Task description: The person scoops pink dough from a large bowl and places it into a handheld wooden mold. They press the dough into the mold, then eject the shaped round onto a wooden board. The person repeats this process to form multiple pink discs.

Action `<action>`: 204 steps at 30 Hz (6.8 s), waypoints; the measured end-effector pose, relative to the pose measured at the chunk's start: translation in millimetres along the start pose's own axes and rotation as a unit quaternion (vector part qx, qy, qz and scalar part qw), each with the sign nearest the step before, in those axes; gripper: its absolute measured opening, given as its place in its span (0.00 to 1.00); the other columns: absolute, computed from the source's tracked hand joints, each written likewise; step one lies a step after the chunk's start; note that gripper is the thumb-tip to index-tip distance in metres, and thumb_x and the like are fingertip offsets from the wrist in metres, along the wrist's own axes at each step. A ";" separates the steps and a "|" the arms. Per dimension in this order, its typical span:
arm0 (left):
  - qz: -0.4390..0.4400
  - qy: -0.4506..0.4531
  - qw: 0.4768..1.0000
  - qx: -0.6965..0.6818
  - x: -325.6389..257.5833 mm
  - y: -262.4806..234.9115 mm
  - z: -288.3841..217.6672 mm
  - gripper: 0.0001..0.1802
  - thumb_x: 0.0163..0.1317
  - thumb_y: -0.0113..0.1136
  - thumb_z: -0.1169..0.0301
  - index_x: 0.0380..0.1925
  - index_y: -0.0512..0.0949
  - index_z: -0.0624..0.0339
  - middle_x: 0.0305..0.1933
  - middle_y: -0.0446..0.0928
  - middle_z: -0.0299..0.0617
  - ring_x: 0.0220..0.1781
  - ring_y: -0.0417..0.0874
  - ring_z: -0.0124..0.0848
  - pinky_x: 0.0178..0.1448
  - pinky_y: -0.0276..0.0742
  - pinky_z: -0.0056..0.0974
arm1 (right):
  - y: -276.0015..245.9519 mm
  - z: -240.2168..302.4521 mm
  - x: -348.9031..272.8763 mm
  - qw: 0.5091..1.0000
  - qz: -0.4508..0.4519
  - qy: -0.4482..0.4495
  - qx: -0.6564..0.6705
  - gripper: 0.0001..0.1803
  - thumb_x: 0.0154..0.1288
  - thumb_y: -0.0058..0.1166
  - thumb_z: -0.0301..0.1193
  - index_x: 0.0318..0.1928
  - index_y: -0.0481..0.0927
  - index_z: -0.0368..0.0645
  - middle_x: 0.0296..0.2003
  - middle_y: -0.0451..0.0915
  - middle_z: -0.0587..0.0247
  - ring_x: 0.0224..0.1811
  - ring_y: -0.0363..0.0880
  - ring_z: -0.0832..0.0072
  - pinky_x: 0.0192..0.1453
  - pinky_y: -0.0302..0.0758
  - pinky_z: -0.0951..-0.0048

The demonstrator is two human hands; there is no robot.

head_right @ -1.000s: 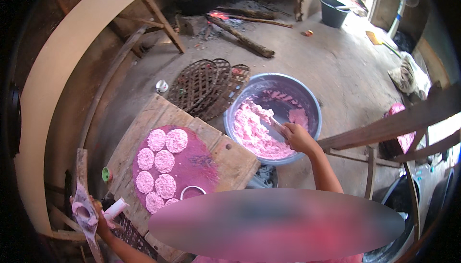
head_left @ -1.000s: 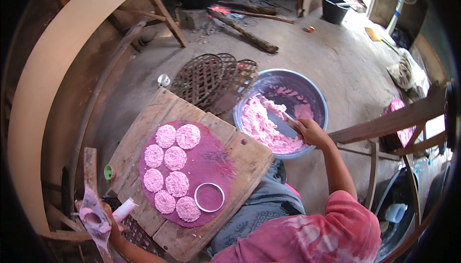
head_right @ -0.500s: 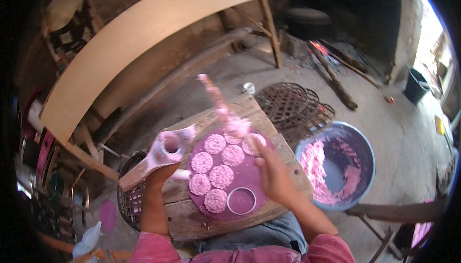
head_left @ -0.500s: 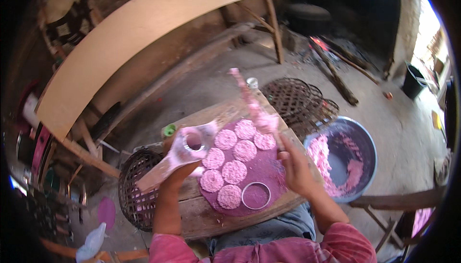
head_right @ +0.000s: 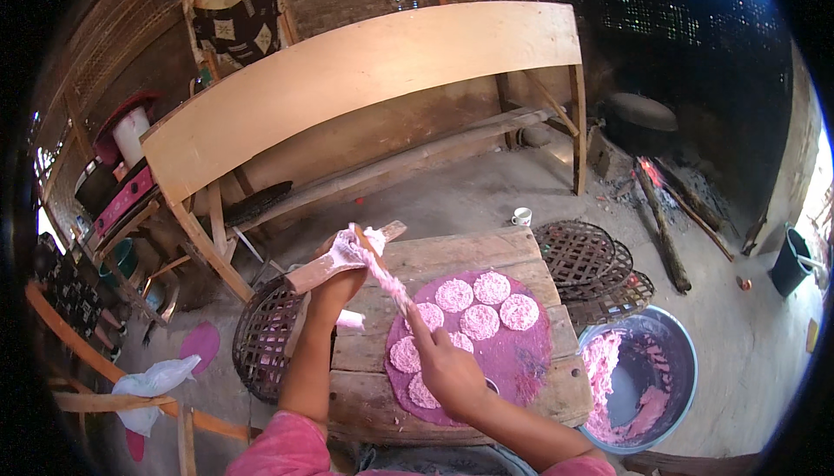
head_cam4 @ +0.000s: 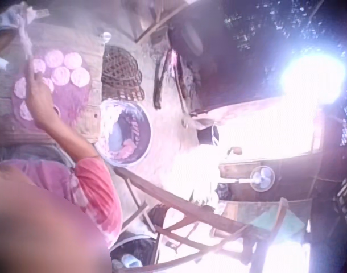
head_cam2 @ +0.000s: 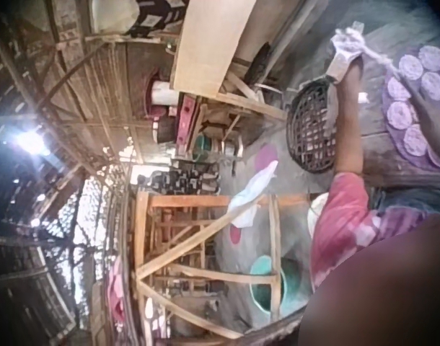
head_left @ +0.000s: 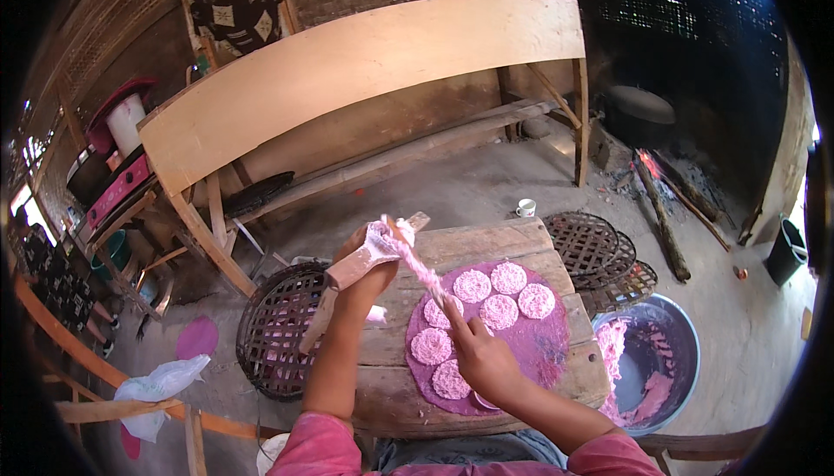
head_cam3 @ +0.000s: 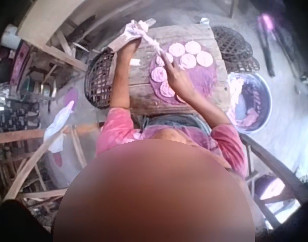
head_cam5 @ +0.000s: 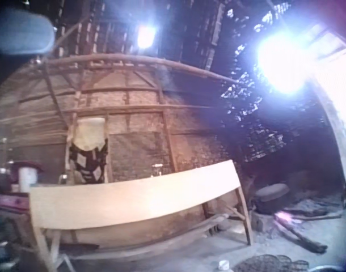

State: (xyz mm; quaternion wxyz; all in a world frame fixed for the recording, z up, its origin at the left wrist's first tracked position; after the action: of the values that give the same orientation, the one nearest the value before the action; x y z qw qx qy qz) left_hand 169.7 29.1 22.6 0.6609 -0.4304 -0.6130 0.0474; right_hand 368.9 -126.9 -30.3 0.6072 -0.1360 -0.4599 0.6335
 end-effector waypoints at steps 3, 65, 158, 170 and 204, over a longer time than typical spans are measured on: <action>-0.005 -0.022 0.998 0.054 -10.6 -8.1 28.0 0.14 0.49 0.68 0.64 0.34 0.77 0.56 0.33 0.78 0.47 0.36 0.81 0.51 0.36 0.77 0.48 | -37.0 -12.7 -5.7 0.993 0.103 0.019 0.060 0.36 0.64 0.48 0.24 0.73 0.58 0.53 0.34 0.81 0.46 0.27 0.81 0.51 0.31 0.78 0.53; -0.076 -0.076 0.991 0.084 -27.3 -20.0 26.4 0.09 0.63 0.56 0.64 0.37 0.78 0.57 0.32 0.78 0.46 0.32 0.82 0.48 0.35 0.78 0.47 | -20.7 -26.7 32.8 0.958 0.085 0.017 0.274 0.25 0.74 0.49 0.28 0.69 0.66 0.43 0.25 0.72 0.74 0.24 0.64 0.86 0.29 0.67 0.79; -0.428 -0.167 0.619 -0.637 -4.6 -46.8 2.3 0.09 0.58 0.54 0.75 0.34 0.65 0.50 0.32 0.64 0.32 0.30 0.68 0.24 0.35 0.69 0.31 | -171.3 -156.5 -108.8 0.929 -0.208 0.230 -0.202 0.15 0.69 0.54 0.36 0.41 0.83 0.35 0.32 0.86 0.55 0.30 0.84 0.62 0.31 0.75 0.62; -0.084 -0.306 0.313 -0.895 -26.1 -2.7 4.0 0.08 0.55 0.57 0.67 0.23 0.67 0.50 0.25 0.67 0.29 0.27 0.71 0.23 0.30 0.66 0.33 | -113.1 -238.5 -159.2 0.903 0.074 0.357 -0.227 0.19 0.66 0.55 0.42 0.41 0.85 0.37 0.36 0.85 0.52 0.38 0.84 0.58 0.45 0.79 0.60; 0.457 0.029 0.695 -0.555 -104.0 -3.0 -113.5 0.33 0.58 0.67 0.55 0.60 0.72 0.59 0.61 0.74 0.49 0.62 0.75 0.42 0.68 0.69 0.42 | -83.6 -11.0 -6.6 0.964 0.221 -0.025 0.145 0.51 0.58 0.57 0.62 0.65 0.55 0.34 0.47 0.75 0.34 0.48 0.81 0.46 0.49 0.77 0.54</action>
State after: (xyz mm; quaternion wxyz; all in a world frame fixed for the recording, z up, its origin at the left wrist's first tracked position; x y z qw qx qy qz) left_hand 239.6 -92.1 -41.8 0.2165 -0.9470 -0.2367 -0.0179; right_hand 432.4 -141.6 23.7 0.4539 -0.1288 -0.3372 0.8147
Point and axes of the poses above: each hand's wrist, its own x-axis towards the middle knuckle, its own y-axis out of the palm, z = x × y, the point moved 1 cm from there along x, towards the middle knuckle
